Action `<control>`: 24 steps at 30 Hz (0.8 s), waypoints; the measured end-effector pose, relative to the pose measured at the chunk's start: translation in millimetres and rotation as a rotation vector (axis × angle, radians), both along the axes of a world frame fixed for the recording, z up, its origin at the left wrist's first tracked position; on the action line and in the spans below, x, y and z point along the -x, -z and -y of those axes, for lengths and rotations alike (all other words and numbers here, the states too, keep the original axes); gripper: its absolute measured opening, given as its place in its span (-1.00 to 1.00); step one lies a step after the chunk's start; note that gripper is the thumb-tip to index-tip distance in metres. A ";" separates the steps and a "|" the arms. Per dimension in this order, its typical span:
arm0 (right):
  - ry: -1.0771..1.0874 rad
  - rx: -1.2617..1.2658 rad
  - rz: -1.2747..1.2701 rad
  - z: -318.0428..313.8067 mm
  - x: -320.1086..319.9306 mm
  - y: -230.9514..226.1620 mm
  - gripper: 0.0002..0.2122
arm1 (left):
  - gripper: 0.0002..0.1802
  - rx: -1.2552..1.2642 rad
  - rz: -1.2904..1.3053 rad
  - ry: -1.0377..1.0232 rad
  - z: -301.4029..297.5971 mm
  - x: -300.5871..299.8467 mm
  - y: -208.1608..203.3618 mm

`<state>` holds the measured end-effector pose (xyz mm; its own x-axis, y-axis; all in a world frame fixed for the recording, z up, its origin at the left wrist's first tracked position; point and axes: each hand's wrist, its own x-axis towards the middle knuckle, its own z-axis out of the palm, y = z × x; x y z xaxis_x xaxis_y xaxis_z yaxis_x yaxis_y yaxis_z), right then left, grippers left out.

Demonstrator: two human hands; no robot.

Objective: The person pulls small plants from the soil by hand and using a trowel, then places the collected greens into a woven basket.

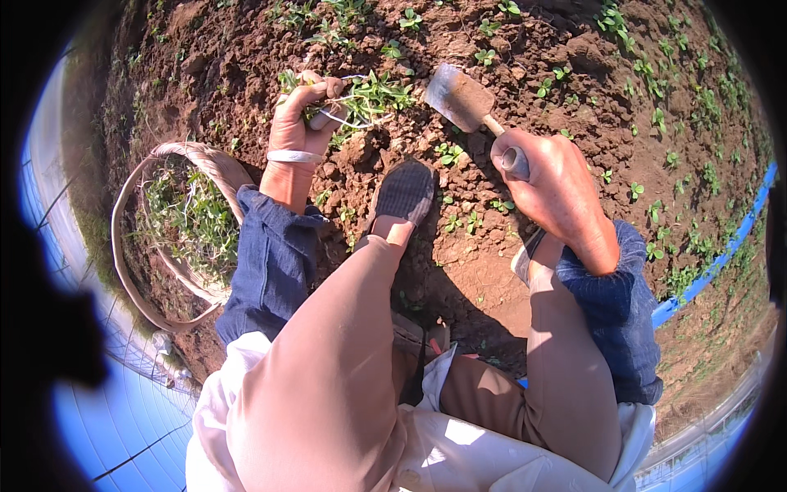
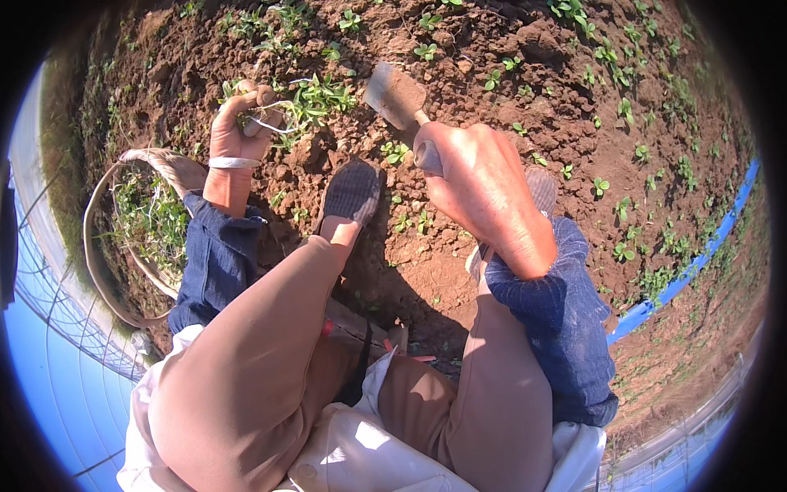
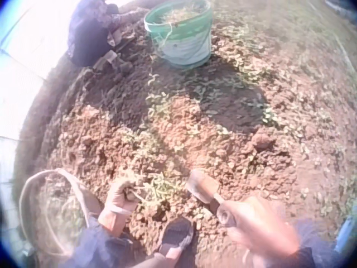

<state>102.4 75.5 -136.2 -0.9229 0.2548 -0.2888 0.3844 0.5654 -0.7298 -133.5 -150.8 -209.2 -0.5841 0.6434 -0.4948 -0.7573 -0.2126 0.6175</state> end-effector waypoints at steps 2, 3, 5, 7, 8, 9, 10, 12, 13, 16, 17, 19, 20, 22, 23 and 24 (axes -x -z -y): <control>-0.075 -0.040 0.002 7.7 0.7 1.5 -0.87 | -0.89 0.416 -0.201 0.116 0.2 -12.7 2.4; -0.110 -0.062 0.004 11.2 1.0 2.0 -0.85 | -0.85 0.545 -0.314 0.250 1.5 -18.3 10.1; -0.178 -0.090 0.052 21.4 6.1 8.0 -0.84 | -0.70 0.790 -0.846 0.548 -5.1 -37.0 25.3; -0.283 -0.101 0.164 30.8 16.7 5.4 -0.84 | -0.60 1.042 -1.091 0.786 -10.8 -46.6 24.5; -0.296 -0.111 0.137 34.2 20.7 2.6 -0.84 | -0.58 1.076 -1.190 0.831 -12.2 -47.8 33.5; -0.309 -0.121 0.110 37.3 24.6 0.7 -0.84 | -0.54 1.116 -1.223 0.805 -15.2 -49.7 40.4; -0.321 -0.129 0.086 40.1 28.1 0.9 -0.84 | -0.49 1.203 -1.273 0.869 -20.8 -48.3 48.1; -0.331 -0.120 0.111 46.8 39.2 2.3 -0.88 | -0.42 1.224 -1.377 0.869 -23.9 -50.3 57.5; -0.327 -0.108 0.114 49.4 42.7 6.5 -0.89 | -0.41 1.234 -1.374 0.868 -29.5 -52.8 59.2; -0.310 -0.089 0.076 55.8 50.7 22.1 -0.91 | -0.38 1.249 -1.380 0.850 -39.4 -55.9 64.3; -0.302 -0.096 0.078 59.2 53.0 25.6 -0.91 | -0.38 1.240 -1.396 0.835 -39.1 -55.7 71.0; -0.309 -0.080 0.134 54.8 59.6 25.4 -0.88 | -0.43 1.268 -1.481 0.834 -44.2 -51.6 82.4; -0.301 -0.102 0.149 56.3 58.0 29.7 -0.90 | -0.47 1.239 -1.492 0.813 -39.6 -52.2 88.3; -0.284 -0.145 0.170 61.6 54.3 40.8 -0.93 | -0.53 1.187 -1.520 0.771 -27.5 -51.1 97.1; -0.294 -0.122 0.211 59.7 53.6 42.6 -0.92 | -0.57 1.156 -1.542 0.755 -27.7 -49.3 99.0; -0.289 -0.122 0.212 58.2 53.5 43.7 -0.91 | -0.60 1.126 -1.564 0.740 -28.7 -47.9 101.2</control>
